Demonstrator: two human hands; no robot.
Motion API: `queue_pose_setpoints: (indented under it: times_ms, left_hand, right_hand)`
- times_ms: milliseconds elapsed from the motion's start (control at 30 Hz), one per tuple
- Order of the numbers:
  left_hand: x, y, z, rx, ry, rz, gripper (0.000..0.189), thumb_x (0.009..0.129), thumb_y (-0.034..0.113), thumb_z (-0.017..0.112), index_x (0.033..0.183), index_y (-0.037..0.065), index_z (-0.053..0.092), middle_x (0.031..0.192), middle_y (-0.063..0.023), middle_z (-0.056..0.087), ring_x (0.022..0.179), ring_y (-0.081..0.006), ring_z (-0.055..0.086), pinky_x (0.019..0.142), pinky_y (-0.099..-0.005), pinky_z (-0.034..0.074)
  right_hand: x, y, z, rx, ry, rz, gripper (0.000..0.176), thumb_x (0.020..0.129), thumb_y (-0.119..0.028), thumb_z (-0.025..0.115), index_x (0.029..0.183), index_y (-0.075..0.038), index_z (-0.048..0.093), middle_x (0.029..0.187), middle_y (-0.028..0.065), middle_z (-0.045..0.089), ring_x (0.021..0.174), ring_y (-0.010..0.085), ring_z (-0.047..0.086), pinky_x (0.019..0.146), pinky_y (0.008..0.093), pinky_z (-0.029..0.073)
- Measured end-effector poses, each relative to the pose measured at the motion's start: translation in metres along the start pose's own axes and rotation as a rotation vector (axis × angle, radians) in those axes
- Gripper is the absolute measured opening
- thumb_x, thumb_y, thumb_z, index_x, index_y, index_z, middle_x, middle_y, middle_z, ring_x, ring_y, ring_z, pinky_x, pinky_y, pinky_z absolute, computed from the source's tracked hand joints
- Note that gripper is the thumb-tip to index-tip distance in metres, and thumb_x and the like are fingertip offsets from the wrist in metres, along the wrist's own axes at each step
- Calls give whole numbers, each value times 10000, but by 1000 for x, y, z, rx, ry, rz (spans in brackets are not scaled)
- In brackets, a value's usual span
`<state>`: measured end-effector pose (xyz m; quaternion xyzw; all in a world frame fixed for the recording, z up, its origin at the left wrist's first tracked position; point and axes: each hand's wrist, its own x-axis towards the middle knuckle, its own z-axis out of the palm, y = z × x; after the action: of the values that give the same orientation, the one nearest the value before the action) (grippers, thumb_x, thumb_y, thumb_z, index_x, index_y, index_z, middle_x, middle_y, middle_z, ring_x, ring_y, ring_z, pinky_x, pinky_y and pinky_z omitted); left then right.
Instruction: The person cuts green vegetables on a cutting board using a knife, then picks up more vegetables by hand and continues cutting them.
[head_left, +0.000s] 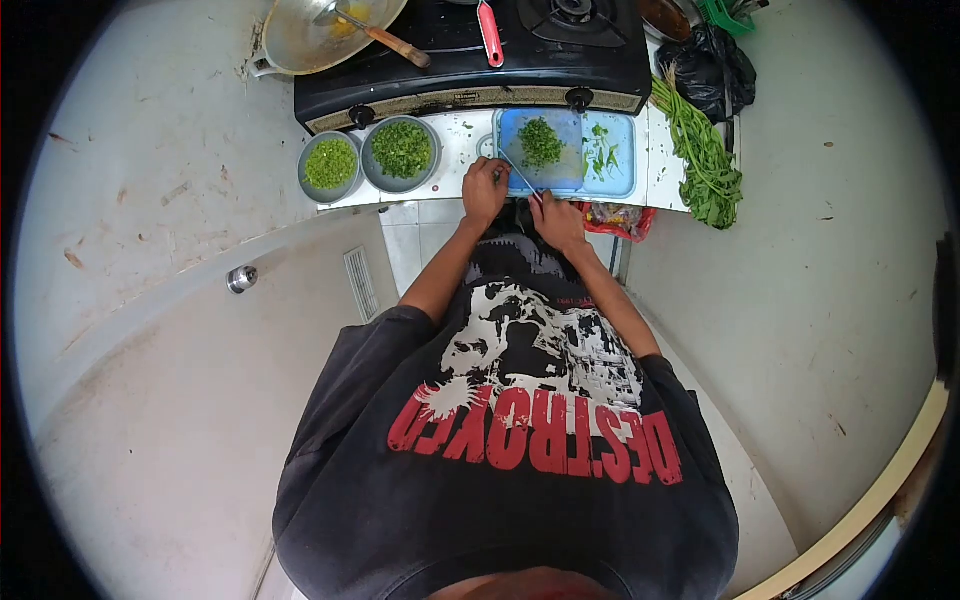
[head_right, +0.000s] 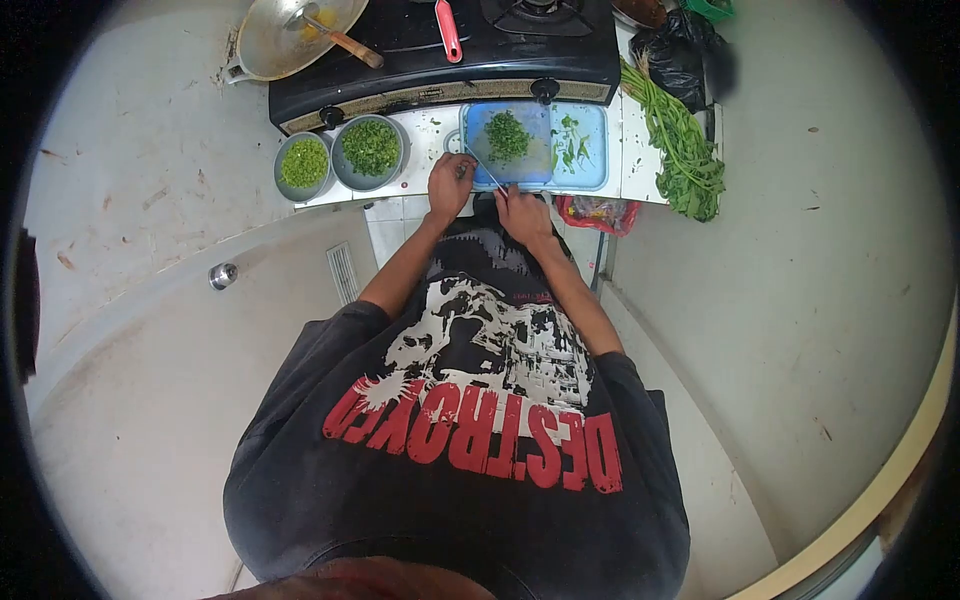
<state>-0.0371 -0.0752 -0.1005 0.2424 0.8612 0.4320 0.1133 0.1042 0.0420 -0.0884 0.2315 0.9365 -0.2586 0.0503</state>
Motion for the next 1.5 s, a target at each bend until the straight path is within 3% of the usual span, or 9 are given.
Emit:
queue_pose_setpoints:
  times_ms: [267, 467, 567, 867, 967, 1067, 1300, 1500]
  left_hand:
    - [2, -6, 3, 22, 2, 44, 82, 831, 54, 686, 896, 36, 733, 865, -151, 664, 818, -353, 659, 751, -447, 524]
    - [1, -1, 5, -45, 8, -58, 97, 842, 64, 687, 926, 39, 730, 867, -152, 664, 818, -351, 655, 763, -440, 521]
    - [-1, -9, 7, 0, 33, 45, 84, 861, 81, 697, 929, 43, 728, 863, -133, 656, 771, -298, 659, 736, -412, 524]
    - [1, -11, 4, 55, 13, 114, 110, 862, 65, 676, 947, 55, 744, 907, -134, 679, 855, -351, 659, 780, -443, 516]
    - [-2, -12, -1, 190, -6, 246, 124, 872, 69, 672, 966, 76, 752, 934, -114, 687, 882, -326, 656, 795, -438, 509]
    - [-5, -10, -4, 243, -21, 261, 131, 877, 73, 668, 972, 88, 757, 944, -98, 690, 898, -309, 651, 805, -431, 501]
    - [-2, -6, -2, 153, -1, 179, 108, 852, 77, 685, 931, 68, 758, 930, -110, 697, 904, -322, 654, 812, -432, 509]
    - [0, -8, -3, 145, -6, 162, 102, 843, 76, 690, 918, 52, 756, 919, -132, 700, 897, -344, 658, 827, -445, 518]
  right_hand:
    - [16, -12, 7, -5, -16, 28, 432, 1035, -390, 497, 944, 14, 621, 693, 267, 672, 669, 457, 693, 624, 545, 572]
    - [2, 9, 14, -13, 25, 56, 437, 1036, -400, 492, 949, 9, 616, 709, 260, 683, 659, 447, 696, 605, 536, 572]
    - [0, 9, 9, 10, 35, 69, 439, 1037, -401, 491, 952, 10, 617, 708, 258, 681, 654, 450, 691, 604, 542, 567]
    - [9, -8, 9, 35, 30, -5, 434, 1031, -395, 509, 936, 14, 619, 686, 262, 671, 647, 454, 689, 597, 544, 567]
    - [14, -12, 5, 19, 6, 12, 435, 1031, -394, 513, 926, 15, 617, 675, 265, 665, 644, 457, 687, 592, 544, 568]
    - [11, -8, 10, -2, 9, 6, 418, 1031, -385, 507, 937, 7, 616, 681, 246, 676, 647, 443, 695, 599, 537, 571]
    - [-4, 7, 3, -7, 2, 68, 409, 1034, -383, 506, 938, 2, 605, 691, 248, 680, 667, 446, 697, 613, 545, 567]
    - [2, 2, 6, 19, -15, -19, 414, 1033, -382, 506, 945, 10, 608, 695, 253, 678, 663, 450, 694, 601, 544, 565]
